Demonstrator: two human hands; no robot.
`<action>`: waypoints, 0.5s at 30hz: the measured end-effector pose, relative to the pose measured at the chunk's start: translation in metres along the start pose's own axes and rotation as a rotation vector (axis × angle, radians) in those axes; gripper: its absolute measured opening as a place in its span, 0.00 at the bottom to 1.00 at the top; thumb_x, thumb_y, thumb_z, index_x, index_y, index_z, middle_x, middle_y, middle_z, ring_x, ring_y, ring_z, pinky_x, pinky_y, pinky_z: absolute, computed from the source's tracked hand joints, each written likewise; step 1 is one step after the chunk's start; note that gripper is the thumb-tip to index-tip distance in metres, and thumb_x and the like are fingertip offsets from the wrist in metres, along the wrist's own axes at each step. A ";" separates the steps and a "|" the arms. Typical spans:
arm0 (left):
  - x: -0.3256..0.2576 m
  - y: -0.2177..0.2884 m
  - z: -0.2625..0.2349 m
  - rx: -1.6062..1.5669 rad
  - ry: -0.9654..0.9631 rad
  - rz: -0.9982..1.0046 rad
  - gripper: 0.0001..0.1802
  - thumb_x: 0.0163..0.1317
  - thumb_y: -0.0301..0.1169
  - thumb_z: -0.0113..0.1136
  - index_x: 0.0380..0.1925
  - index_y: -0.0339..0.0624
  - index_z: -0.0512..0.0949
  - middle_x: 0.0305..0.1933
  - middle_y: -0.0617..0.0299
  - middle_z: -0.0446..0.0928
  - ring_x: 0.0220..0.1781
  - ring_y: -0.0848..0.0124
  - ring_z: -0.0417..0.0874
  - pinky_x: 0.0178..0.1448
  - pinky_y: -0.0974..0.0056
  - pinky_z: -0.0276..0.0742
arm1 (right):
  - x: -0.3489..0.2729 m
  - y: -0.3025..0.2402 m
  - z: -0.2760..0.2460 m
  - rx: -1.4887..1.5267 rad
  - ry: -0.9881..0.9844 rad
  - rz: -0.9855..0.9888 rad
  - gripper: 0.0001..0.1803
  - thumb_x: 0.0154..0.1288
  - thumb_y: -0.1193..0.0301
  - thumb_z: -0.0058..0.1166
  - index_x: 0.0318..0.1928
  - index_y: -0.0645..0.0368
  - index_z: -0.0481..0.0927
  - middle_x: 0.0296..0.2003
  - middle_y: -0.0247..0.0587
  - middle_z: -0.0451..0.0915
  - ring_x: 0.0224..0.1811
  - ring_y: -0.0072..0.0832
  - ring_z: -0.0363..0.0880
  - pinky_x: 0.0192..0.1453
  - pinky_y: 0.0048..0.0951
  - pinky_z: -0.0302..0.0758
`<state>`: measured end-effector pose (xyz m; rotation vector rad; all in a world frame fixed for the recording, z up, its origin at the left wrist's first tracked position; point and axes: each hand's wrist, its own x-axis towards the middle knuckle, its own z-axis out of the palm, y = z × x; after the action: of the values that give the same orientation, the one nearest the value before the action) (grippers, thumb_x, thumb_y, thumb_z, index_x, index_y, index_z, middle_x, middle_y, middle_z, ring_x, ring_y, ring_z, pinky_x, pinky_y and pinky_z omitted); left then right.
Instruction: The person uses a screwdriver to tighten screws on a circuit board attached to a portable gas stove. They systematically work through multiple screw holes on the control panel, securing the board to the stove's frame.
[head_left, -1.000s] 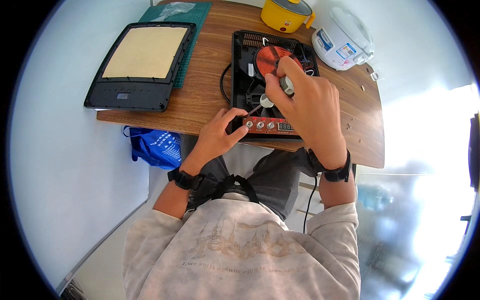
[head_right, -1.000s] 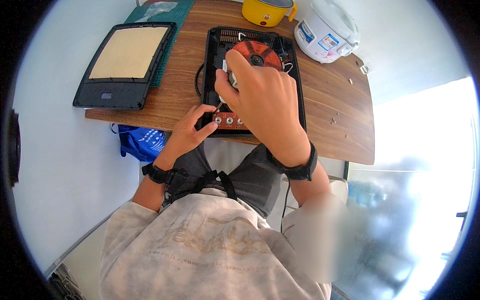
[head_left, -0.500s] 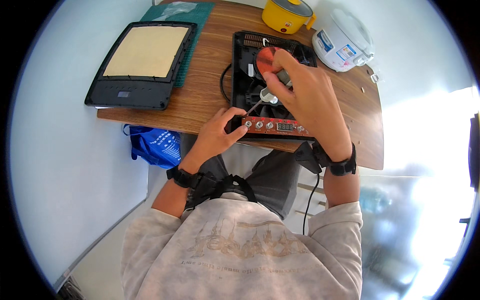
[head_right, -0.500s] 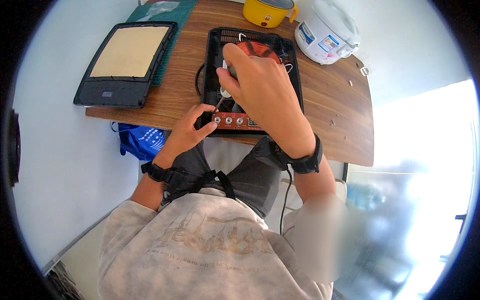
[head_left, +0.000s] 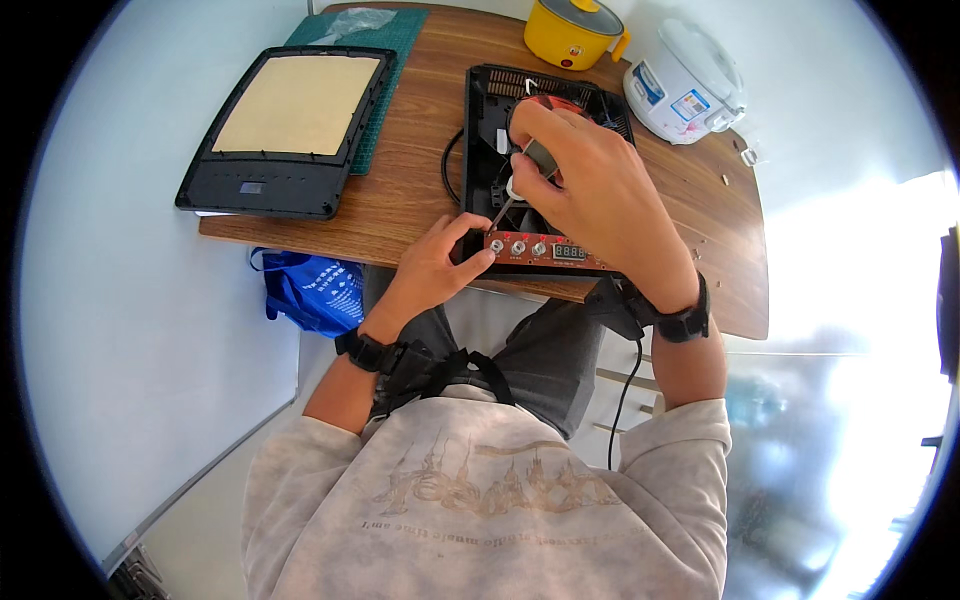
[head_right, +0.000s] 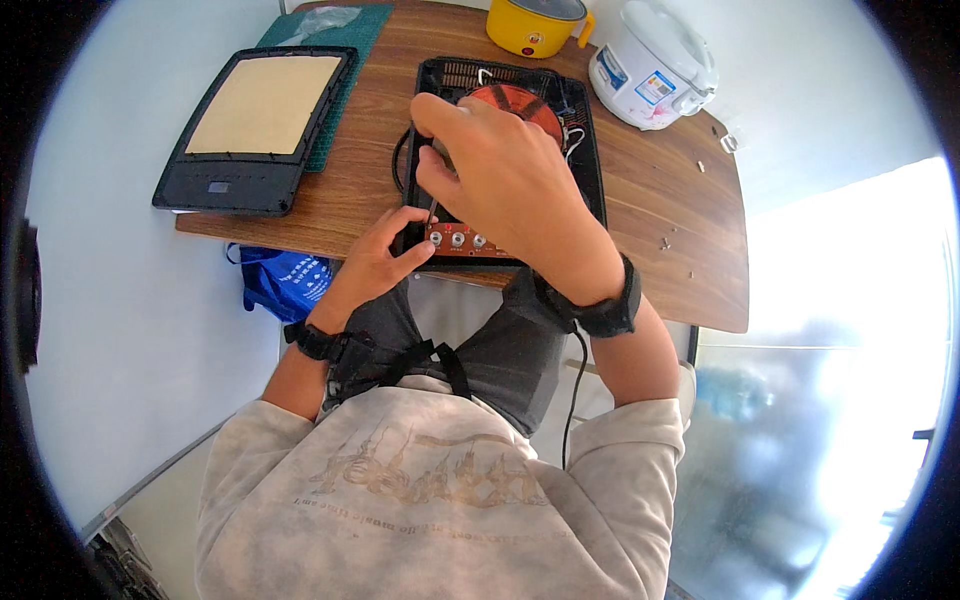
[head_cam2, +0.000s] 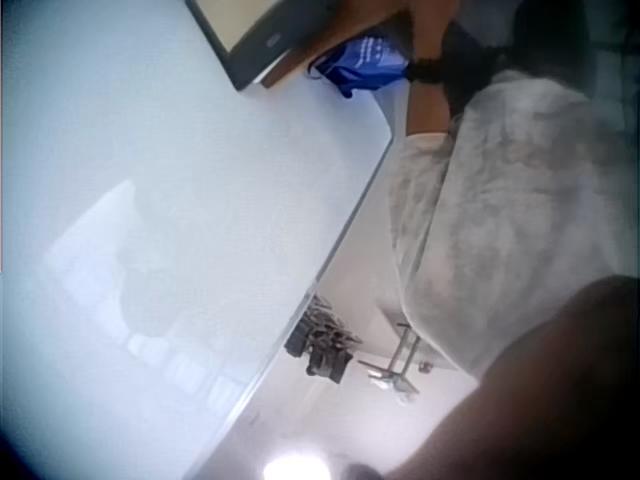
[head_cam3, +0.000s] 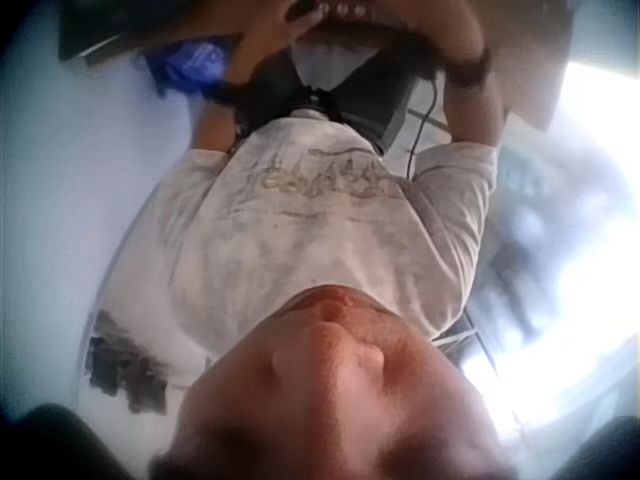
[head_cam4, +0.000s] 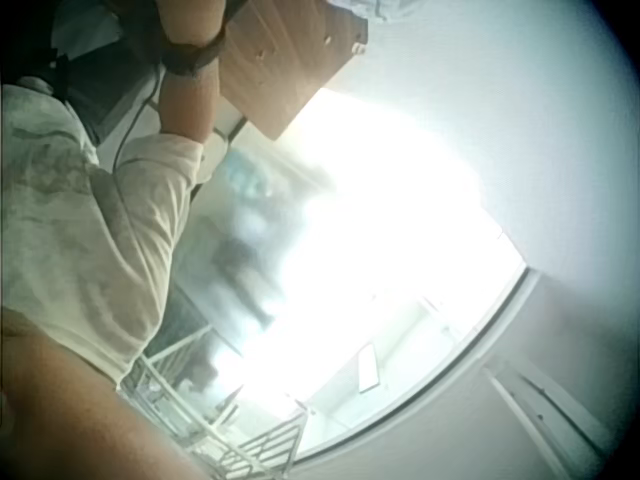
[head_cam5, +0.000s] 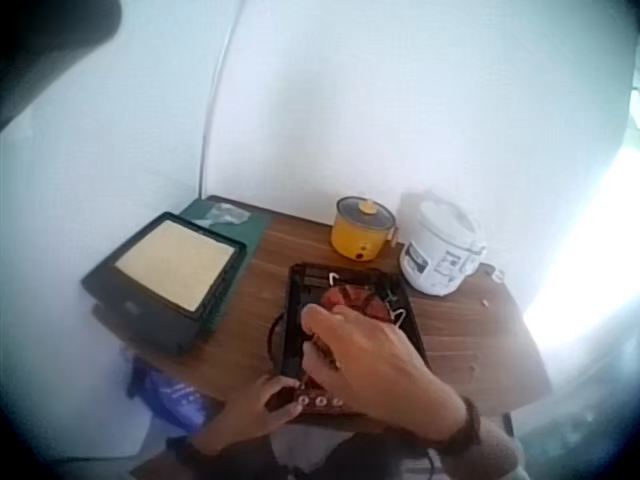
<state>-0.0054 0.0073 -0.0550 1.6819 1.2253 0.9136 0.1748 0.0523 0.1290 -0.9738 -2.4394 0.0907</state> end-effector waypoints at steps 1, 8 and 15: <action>0.000 -0.002 0.000 -0.001 0.004 0.000 0.23 0.70 0.41 0.66 0.61 0.46 0.77 0.58 0.53 0.80 0.58 0.57 0.81 0.61 0.58 0.75 | 0.000 -0.002 -0.002 -0.042 -0.011 0.020 0.11 0.68 0.67 0.62 0.44 0.56 0.74 0.30 0.50 0.81 0.34 0.53 0.82 0.34 0.48 0.76; 0.002 -0.012 0.008 0.017 0.068 0.056 0.21 0.68 0.49 0.65 0.58 0.60 0.80 0.44 0.60 0.77 0.38 0.64 0.81 0.44 0.61 0.77 | -0.002 0.006 -0.001 0.013 0.008 0.029 0.17 0.65 0.66 0.68 0.46 0.58 0.74 0.32 0.51 0.83 0.35 0.54 0.83 0.36 0.46 0.78; -0.002 -0.011 0.006 0.026 0.083 0.064 0.20 0.68 0.49 0.65 0.58 0.63 0.79 0.44 0.60 0.77 0.41 0.64 0.82 0.45 0.60 0.78 | 0.006 0.001 -0.010 0.210 -0.165 0.128 0.19 0.63 0.74 0.67 0.49 0.57 0.70 0.35 0.52 0.80 0.39 0.55 0.82 0.41 0.45 0.77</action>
<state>-0.0046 0.0064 -0.0677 1.7271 1.2493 1.0190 0.1766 0.0563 0.1399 -1.0615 -2.4501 0.4787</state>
